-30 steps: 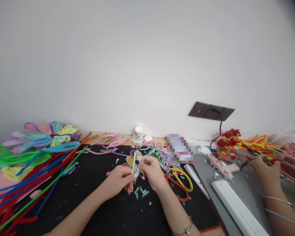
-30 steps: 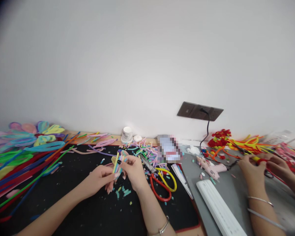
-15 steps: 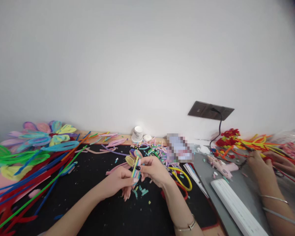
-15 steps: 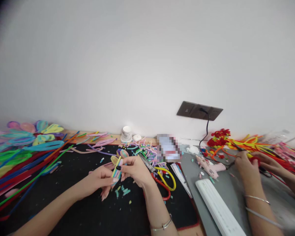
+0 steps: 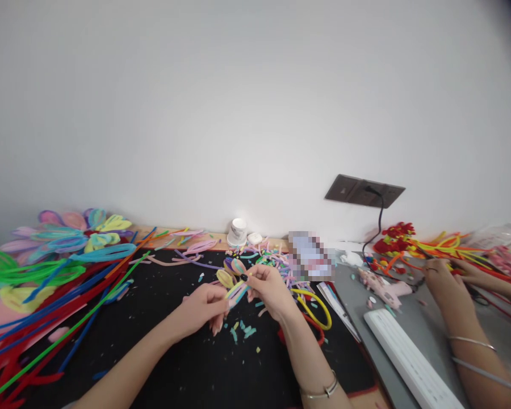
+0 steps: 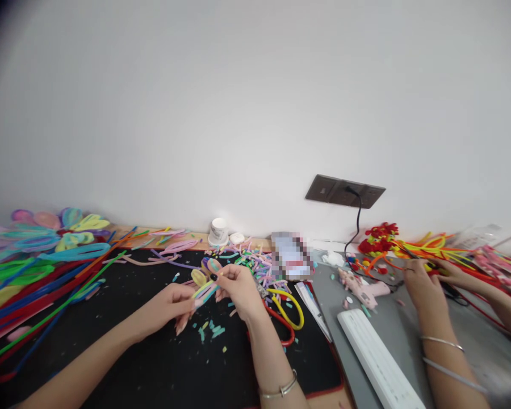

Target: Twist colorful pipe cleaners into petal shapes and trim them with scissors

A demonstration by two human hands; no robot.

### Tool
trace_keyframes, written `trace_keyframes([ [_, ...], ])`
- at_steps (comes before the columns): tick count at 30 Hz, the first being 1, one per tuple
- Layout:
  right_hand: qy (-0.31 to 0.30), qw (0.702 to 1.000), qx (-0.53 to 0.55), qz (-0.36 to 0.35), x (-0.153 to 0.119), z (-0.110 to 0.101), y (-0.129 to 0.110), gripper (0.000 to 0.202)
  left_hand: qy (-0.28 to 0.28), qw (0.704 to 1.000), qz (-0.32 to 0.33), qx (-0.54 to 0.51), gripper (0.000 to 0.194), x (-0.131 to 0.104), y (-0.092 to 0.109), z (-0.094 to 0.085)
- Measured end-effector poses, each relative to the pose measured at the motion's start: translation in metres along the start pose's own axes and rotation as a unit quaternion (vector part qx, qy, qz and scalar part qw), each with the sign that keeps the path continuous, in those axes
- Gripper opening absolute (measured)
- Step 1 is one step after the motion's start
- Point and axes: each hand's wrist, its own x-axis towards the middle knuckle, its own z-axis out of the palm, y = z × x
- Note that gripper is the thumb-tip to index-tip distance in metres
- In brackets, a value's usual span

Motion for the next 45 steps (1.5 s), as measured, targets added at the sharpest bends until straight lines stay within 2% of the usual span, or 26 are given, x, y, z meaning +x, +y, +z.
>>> trace_keyframes([
  [4,0.047,0.998,0.027,-0.025,0.001,0.003,-0.001,0.02,0.114,0.991,0.067,0.028,0.028,0.003,0.004,-0.005],
  [8,0.067,0.996,0.04,-0.038,0.0,0.011,0.002,0.02,0.17,0.982,0.083,0.02,0.027,0.003,0.007,-0.005],
  [11,0.067,0.996,0.035,-0.046,0.0,0.016,0.005,0.02,0.163,0.982,0.092,0.009,0.036,0.003,0.007,-0.004],
  [18,0.074,0.997,0.013,-0.033,0.0,0.018,0.004,0.02,0.19,0.978,0.086,0.014,0.033,0.004,0.006,-0.003],
  [24,0.071,0.997,0.028,-0.028,0.0,0.017,0.007,0.022,0.174,0.981,0.084,0.018,0.02,0.002,0.007,-0.004],
  [32,0.07,0.997,0.009,-0.025,0.0,0.018,0.01,0.021,0.2,0.975,0.088,0.049,0.022,0.003,0.004,-0.007],
  [38,0.074,0.997,0.009,-0.012,0.0,0.018,0.008,0.023,0.204,0.974,0.097,0.032,0.028,0.003,0.006,-0.006],
  [45,0.03,0.998,0.046,0.018,-0.001,0.016,0.008,0.025,0.224,0.96,0.109,0.124,0.022,-0.001,0.011,-0.008],
])
